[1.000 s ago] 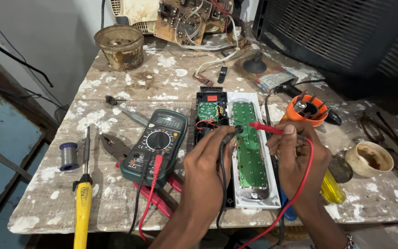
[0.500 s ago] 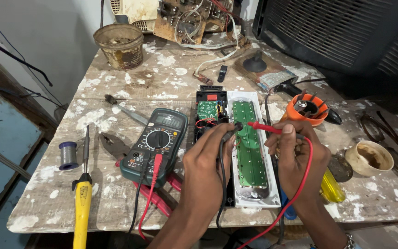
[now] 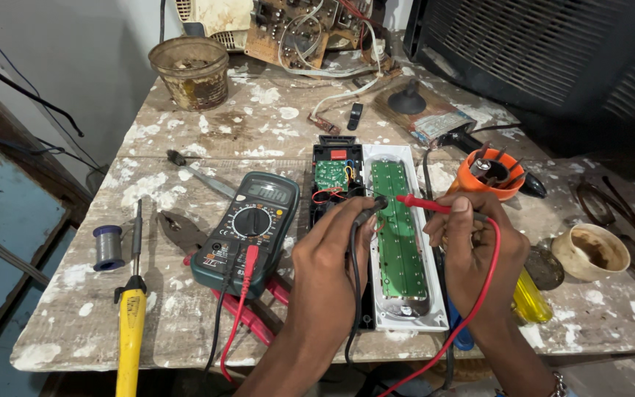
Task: The person cleans a circuit board with a brush, then uses a multimeter to test continuity across solder points on the board. The person adjusts the multimeter dial and places probes on different locations on the board.
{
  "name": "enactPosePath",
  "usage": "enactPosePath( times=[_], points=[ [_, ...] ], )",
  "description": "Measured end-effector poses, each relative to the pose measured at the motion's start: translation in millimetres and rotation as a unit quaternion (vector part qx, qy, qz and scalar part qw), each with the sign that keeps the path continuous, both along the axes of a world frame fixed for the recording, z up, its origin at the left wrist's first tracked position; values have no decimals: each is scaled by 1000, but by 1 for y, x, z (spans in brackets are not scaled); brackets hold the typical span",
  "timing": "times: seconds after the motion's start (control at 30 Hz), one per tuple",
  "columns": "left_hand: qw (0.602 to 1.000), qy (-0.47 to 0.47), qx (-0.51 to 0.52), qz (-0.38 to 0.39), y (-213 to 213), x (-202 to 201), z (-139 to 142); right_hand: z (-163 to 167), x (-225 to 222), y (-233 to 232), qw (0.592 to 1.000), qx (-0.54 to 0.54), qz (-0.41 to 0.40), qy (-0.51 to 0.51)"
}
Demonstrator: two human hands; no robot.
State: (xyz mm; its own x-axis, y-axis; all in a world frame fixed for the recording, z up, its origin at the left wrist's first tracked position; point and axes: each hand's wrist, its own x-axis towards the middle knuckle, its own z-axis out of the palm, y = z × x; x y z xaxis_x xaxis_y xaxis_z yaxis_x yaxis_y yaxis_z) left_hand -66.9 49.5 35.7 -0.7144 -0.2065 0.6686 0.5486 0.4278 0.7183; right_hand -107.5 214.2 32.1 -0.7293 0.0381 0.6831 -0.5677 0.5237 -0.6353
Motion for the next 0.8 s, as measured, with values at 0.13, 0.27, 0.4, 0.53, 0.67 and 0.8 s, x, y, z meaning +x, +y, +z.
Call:
enactPosePath(
  times=[0.13, 0.27, 0.4, 0.53, 0.67, 0.8],
  points=[
    [1000, -12, 2, -6, -1, 1, 1, 0, -1, 0, 1000, -2, 5, 0],
    [1000, -19, -4, -6, -1, 2, 2, 0, -1, 0, 1000, -2, -1, -6],
    [1000, -19, -5, -5, -1, 2, 3, 0, 0, 0, 1000, -6, 3, -6],
    [1000, -28, -1, -5, -1, 2, 3, 0, 0, 0, 1000, -8, 4, -11],
    [1000, -16, 0, -3, 0, 1, 2, -1, 1, 0, 1000, -15, 3, -15],
    [1000, -12, 0, -4, -1, 2, 1, 0, 2, -1, 1000, -21, -4, -14]
  ],
)
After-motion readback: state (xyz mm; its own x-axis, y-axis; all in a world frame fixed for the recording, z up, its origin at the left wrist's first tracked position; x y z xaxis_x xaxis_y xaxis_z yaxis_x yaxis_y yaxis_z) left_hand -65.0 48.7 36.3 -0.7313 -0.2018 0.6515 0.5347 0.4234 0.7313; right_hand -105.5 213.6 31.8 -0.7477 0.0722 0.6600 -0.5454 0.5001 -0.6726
